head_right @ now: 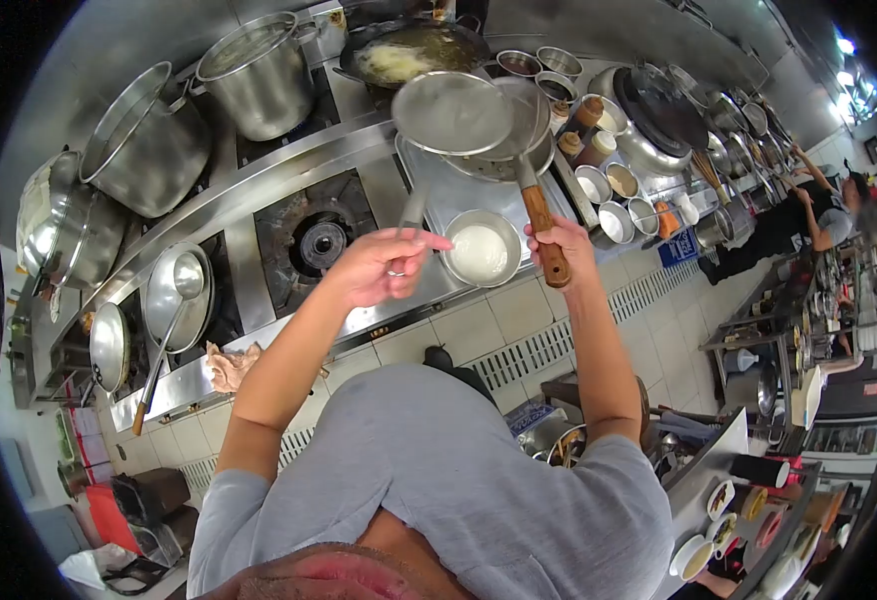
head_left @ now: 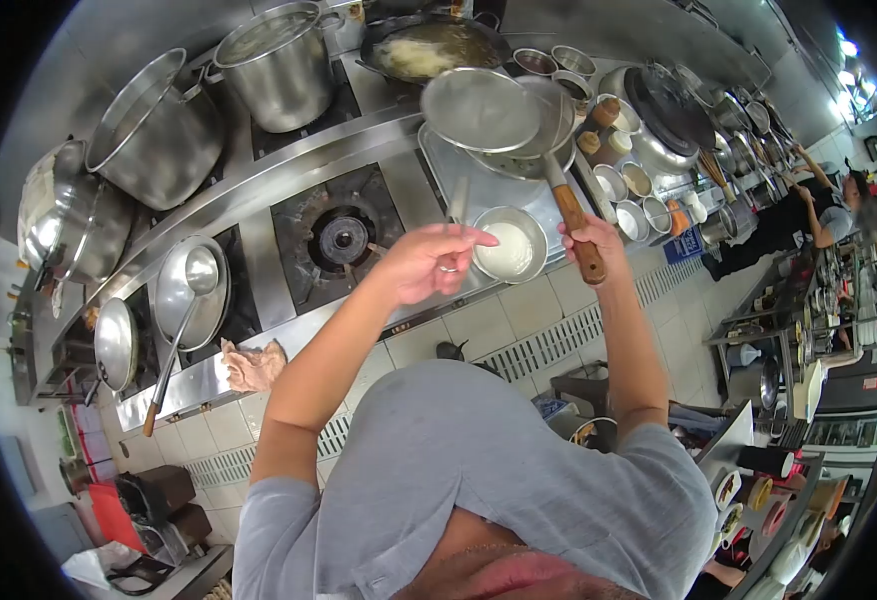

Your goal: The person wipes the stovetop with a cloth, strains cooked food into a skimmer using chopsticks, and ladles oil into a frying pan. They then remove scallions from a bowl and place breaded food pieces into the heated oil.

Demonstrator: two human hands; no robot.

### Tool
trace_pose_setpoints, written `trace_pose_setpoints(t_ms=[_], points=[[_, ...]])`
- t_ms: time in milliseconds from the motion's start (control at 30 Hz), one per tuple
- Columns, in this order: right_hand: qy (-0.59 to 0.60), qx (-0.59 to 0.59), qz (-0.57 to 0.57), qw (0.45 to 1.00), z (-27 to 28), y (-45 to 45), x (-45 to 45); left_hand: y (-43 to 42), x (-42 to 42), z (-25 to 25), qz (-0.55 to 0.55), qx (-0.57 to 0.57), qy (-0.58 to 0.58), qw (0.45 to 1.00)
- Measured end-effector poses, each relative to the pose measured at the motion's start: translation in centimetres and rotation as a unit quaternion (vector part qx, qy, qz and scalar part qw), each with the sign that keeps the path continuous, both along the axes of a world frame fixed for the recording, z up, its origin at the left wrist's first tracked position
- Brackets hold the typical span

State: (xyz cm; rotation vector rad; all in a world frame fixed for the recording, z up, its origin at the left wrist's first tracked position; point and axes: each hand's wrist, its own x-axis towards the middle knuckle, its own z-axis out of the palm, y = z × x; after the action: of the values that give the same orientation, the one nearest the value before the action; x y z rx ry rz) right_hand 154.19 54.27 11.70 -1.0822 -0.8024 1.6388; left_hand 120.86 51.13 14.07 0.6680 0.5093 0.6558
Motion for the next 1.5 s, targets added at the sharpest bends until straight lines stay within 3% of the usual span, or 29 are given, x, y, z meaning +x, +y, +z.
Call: trace_pose_setpoints(t_ms=[100,233,600,700,900,1033,1133,1167,1200,1267,1300,1400,1500], points=[[0.166,-0.018,0.03,0.985,-3.8,1.6,0.6,2.1,3.0,-0.9,-0.024,-0.025,0.014,0.999],[0.262,-0.029,0.041,0.964,-5.3,2.9,1.4,5.3,7.0,-4.2,-0.029,-0.073,0.023,0.997],[0.332,0.014,0.012,0.943,-7.7,2.4,3.8,6.8,9.0,-7.5,-0.043,-0.086,0.073,0.993],[0.247,-0.067,-0.115,0.96,-9.1,1.2,3.8,6.3,8.7,-8.1,-0.052,-0.082,0.072,0.993],[0.157,-0.093,-0.143,0.973,-10.7,-6.0,2.7,3.7,7.0,-8.0,-0.066,-0.066,0.088,0.992],[-0.003,-0.144,-0.146,0.979,-17.7,-15.3,1.1,-0.9,4.3,-7.0,-0.132,0.005,0.136,0.982],[-0.188,-0.26,-0.093,0.943,-23.8,-27.6,-1.7,-6.5,3.1,-6.4,-0.179,0.119,0.2,0.956],[-0.36,-0.293,-0.011,0.886,-26.4,-31.8,-2.8,-8.6,3.2,-5.6,-0.206,0.159,0.21,0.942],[-0.503,-0.331,0.09,0.794,-29.0,-36.8,-4.3,-10.5,3.6,-5.6,-0.236,0.211,0.217,0.923],[-0.631,-0.349,0.209,0.66,-31.3,-48.6,-10.4,-15.4,4.7,-4.5,-0.313,0.316,0.189,0.875],[-0.615,-0.347,0.29,0.646,-31.9,-53.8,-14.0,-17.8,5.0,-4.0,-0.337,0.36,0.177,0.852],[-0.463,-0.405,0.3,0.729,-31.9,-63.2,-22.4,-25.3,6.0,-0.9,-0.398,0.488,0.156,0.761],[-0.381,-0.435,0.199,0.791,-32.0,-66.4,-26.3,-31.8,5.3,-1.0,-0.37,0.696,0.053,0.612]])
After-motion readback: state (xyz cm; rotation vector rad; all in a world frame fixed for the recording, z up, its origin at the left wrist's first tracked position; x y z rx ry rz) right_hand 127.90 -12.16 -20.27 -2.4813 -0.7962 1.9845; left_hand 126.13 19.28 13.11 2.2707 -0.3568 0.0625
